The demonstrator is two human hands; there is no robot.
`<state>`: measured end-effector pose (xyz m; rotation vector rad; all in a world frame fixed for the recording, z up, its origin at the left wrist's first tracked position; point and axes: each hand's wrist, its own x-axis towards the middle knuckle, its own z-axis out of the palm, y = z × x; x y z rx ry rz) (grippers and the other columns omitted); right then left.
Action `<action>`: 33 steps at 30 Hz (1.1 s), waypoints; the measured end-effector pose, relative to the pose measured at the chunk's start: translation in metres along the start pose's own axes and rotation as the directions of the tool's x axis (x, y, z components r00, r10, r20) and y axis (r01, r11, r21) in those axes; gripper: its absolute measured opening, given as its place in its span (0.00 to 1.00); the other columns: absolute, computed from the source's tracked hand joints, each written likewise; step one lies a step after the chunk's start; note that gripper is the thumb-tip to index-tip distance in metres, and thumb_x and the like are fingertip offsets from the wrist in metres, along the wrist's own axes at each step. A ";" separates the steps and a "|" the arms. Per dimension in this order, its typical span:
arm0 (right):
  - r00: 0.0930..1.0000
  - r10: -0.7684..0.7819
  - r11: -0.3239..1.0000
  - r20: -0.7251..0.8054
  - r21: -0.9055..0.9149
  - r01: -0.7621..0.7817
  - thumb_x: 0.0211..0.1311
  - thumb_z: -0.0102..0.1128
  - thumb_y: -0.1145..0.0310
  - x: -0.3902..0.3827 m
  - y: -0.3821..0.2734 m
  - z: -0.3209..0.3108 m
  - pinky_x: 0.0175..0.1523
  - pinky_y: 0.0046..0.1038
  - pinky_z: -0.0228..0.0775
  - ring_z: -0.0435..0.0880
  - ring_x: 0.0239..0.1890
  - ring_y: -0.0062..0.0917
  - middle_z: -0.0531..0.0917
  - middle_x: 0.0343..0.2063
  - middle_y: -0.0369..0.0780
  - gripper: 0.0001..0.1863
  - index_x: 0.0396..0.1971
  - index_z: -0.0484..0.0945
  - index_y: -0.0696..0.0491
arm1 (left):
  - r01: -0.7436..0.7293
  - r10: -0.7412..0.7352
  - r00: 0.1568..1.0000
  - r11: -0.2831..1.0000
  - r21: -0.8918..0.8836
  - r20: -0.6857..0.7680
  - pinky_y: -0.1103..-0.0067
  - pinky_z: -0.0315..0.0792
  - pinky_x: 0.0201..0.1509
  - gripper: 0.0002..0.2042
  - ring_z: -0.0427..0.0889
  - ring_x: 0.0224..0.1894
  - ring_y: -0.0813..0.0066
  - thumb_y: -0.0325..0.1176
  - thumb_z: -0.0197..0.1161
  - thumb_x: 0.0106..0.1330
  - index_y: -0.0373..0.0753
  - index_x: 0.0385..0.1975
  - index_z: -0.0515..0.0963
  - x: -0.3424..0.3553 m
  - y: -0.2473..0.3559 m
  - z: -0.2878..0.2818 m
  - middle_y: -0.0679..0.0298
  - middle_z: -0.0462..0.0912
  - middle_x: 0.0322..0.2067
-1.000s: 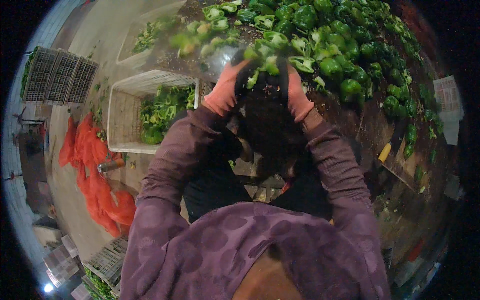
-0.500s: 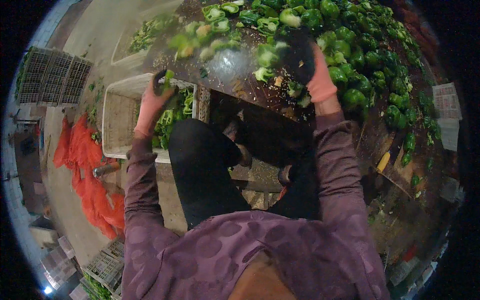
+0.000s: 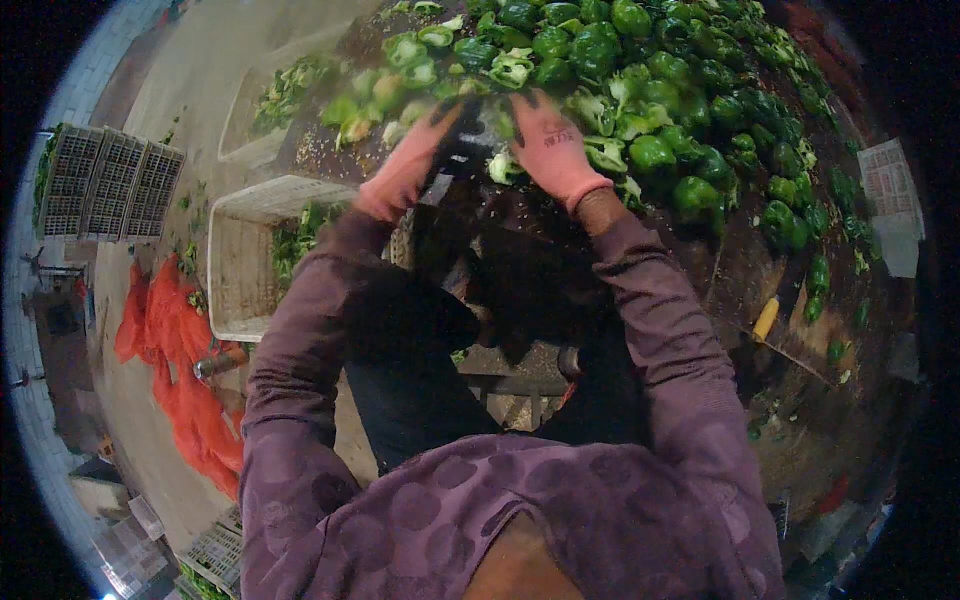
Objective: The person cuts green bell peppers on a wooden table using a knife. They remove the stems and slice the peppers, placing the cut pieces into a white plastic crate. The person wears pink gloves and a purple long-sleeved shirt.
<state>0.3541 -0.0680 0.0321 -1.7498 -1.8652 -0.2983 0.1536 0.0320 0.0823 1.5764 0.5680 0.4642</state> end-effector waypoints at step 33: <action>0.855 0.421 0.685 0.303 0.511 -0.519 0.62 0.56 0.56 0.008 0.038 -0.007 0.53 0.33 0.70 0.79 0.47 0.36 0.80 0.47 0.45 0.25 0.54 0.70 0.55 | -0.329 0.541 0.834 0.648 0.687 -0.111 0.74 0.75 0.40 0.18 0.82 0.37 0.61 0.33 0.65 0.53 0.37 0.44 0.77 0.016 -0.055 0.039 0.55 0.82 0.35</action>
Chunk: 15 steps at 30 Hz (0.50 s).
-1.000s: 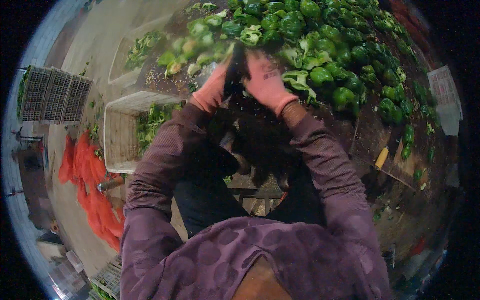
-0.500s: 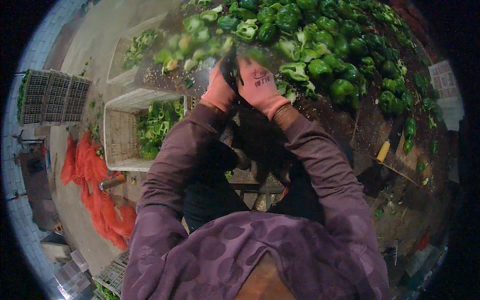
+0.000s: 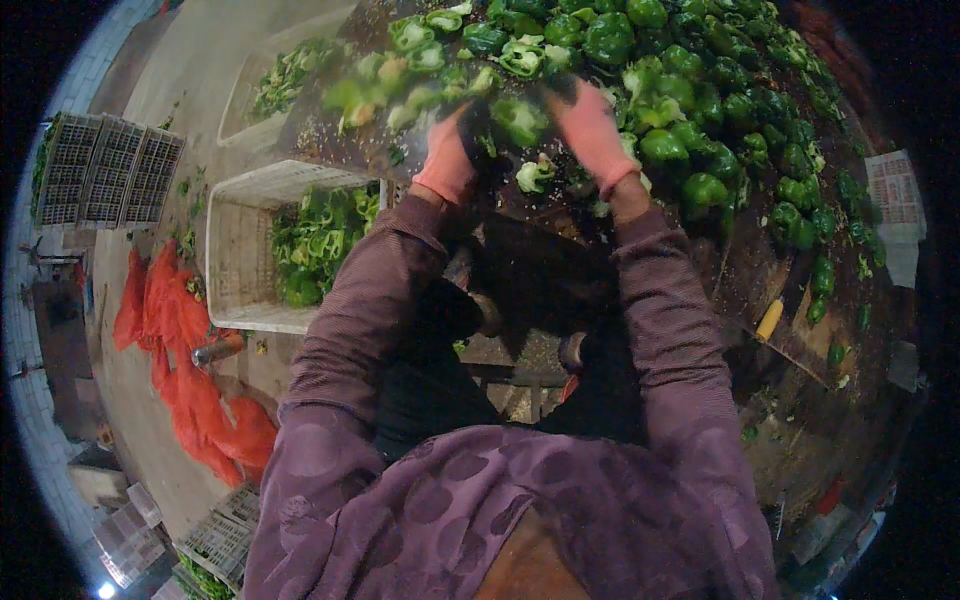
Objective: The person cuts green bell peppers on a wooden table using a knife. They remove the stems and slice the peppers, placing the cut pieces into a white plastic crate. The person wears pink gloves and a purple long-sleeved shirt.
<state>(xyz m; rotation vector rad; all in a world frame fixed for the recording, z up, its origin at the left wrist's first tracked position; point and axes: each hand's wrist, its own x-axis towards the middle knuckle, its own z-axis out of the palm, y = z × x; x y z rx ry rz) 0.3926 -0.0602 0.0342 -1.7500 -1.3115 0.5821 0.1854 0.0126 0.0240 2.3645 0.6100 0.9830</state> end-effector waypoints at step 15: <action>0.939 -0.219 0.783 0.265 -0.527 0.331 0.55 0.59 0.63 -0.026 -0.017 0.001 0.65 0.39 0.59 0.66 0.59 0.47 0.68 0.58 0.53 0.32 0.62 0.63 0.50 | 0.441 -0.355 0.897 0.691 -0.573 0.263 0.76 0.73 0.46 0.15 0.80 0.40 0.69 0.34 0.59 0.64 0.32 0.47 0.76 0.024 -0.012 0.004 0.56 0.82 0.41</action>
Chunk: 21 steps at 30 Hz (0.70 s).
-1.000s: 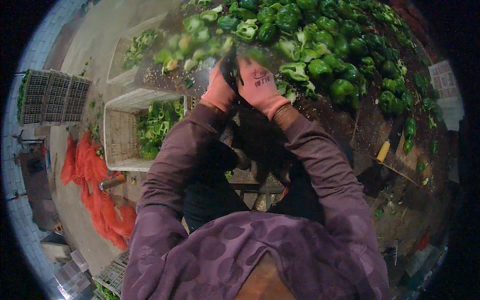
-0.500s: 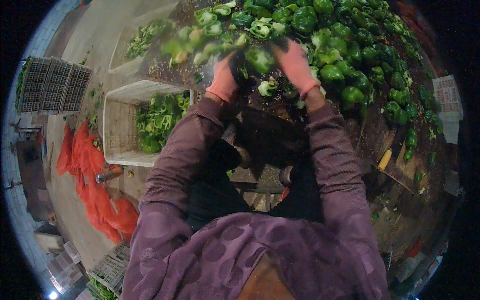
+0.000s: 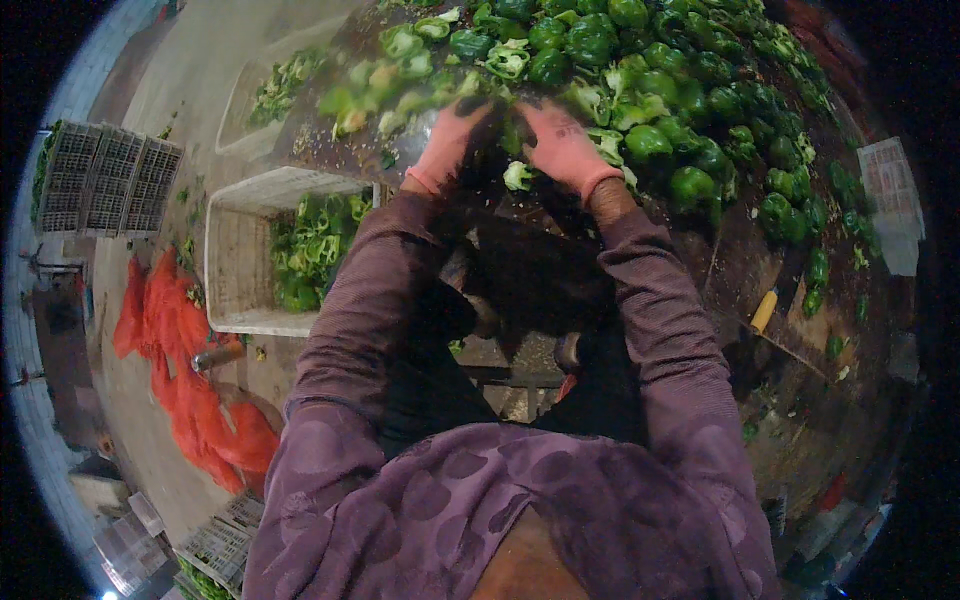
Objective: The person cuts green bell peppers on a wooden table using a knife. They remove the stems and slice the peppers, placing the cut pieces into a white plastic crate. The person wears pink gloves and a purple long-sleeved shirt.
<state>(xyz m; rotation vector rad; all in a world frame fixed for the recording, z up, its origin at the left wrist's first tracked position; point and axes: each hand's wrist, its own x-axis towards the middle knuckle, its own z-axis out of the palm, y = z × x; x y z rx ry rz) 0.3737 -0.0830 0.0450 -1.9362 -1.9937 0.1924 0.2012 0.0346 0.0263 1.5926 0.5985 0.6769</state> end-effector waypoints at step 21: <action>0.865 0.312 0.871 -0.393 0.482 -0.095 0.54 0.62 0.48 -0.003 -0.009 -0.022 0.50 0.43 0.70 0.78 0.45 0.48 0.80 0.41 0.53 0.34 0.51 0.69 0.60 | -0.215 0.213 0.976 0.975 -0.052 -0.047 0.75 0.71 0.51 0.27 0.74 0.48 0.72 0.32 0.61 0.63 0.36 0.62 0.62 -0.038 0.031 0.014 0.61 0.74 0.51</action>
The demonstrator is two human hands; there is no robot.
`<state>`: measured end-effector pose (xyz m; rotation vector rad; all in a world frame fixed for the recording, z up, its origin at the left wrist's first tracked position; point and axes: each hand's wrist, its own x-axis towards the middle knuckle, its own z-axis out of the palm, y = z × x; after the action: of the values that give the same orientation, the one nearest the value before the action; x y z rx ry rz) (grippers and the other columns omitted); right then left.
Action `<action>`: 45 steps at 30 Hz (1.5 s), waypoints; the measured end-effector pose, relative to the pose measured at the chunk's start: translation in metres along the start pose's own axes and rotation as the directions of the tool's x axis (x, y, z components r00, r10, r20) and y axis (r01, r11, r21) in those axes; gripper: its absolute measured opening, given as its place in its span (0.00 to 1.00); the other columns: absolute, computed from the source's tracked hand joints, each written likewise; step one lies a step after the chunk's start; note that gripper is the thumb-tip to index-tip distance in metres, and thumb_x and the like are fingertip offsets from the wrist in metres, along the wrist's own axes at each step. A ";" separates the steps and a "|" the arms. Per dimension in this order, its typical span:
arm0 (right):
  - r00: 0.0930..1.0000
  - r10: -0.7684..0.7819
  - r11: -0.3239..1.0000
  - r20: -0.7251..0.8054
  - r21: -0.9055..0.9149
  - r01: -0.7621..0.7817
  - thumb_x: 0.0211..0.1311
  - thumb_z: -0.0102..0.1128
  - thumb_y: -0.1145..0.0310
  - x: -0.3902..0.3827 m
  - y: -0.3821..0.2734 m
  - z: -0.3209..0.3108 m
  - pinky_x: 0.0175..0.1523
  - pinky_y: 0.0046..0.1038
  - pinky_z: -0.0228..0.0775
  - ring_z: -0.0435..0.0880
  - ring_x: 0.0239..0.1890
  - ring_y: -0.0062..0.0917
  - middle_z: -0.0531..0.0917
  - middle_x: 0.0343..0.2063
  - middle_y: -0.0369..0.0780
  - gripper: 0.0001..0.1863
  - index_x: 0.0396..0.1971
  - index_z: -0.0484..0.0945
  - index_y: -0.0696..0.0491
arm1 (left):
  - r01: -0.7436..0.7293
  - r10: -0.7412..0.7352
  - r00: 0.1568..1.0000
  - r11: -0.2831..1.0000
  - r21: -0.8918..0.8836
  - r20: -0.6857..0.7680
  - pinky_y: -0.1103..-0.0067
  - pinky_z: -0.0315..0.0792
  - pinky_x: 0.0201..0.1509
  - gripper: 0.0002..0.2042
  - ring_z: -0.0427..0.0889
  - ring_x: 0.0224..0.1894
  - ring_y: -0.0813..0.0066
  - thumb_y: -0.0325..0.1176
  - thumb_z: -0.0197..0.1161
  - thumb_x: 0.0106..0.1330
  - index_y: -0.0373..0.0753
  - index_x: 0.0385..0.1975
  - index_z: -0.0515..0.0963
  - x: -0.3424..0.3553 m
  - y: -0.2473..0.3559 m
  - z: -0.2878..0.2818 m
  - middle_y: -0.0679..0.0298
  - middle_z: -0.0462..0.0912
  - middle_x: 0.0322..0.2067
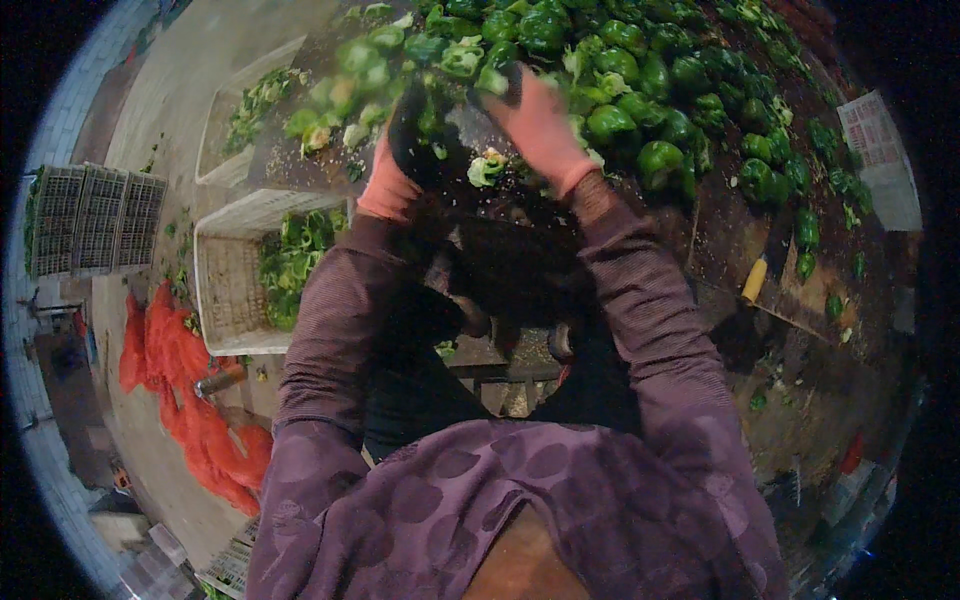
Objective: The person cuts green bell peppers on a wooden table using a knife. They remove the stems and slice the peppers, placing the cut pieces into a white plastic crate. The person wears pink gloves and a purple long-sleeved shirt.
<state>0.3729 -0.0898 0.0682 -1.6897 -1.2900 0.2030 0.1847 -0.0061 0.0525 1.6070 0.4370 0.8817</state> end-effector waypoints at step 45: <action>0.858 -0.289 0.940 0.425 -0.045 0.339 0.52 0.61 0.68 -0.025 -0.061 -0.023 0.49 0.37 0.73 0.78 0.47 0.46 0.77 0.47 0.52 0.24 0.50 0.73 0.59 | -0.033 0.021 0.999 0.965 0.259 0.049 0.78 0.72 0.49 0.24 0.77 0.46 0.77 0.24 0.63 0.58 0.33 0.55 0.66 -0.020 0.010 0.025 0.60 0.78 0.46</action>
<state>0.3367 -0.1245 0.1166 -1.5504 -1.9108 0.3050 0.1887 -0.0390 0.0558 1.8732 0.5161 0.8314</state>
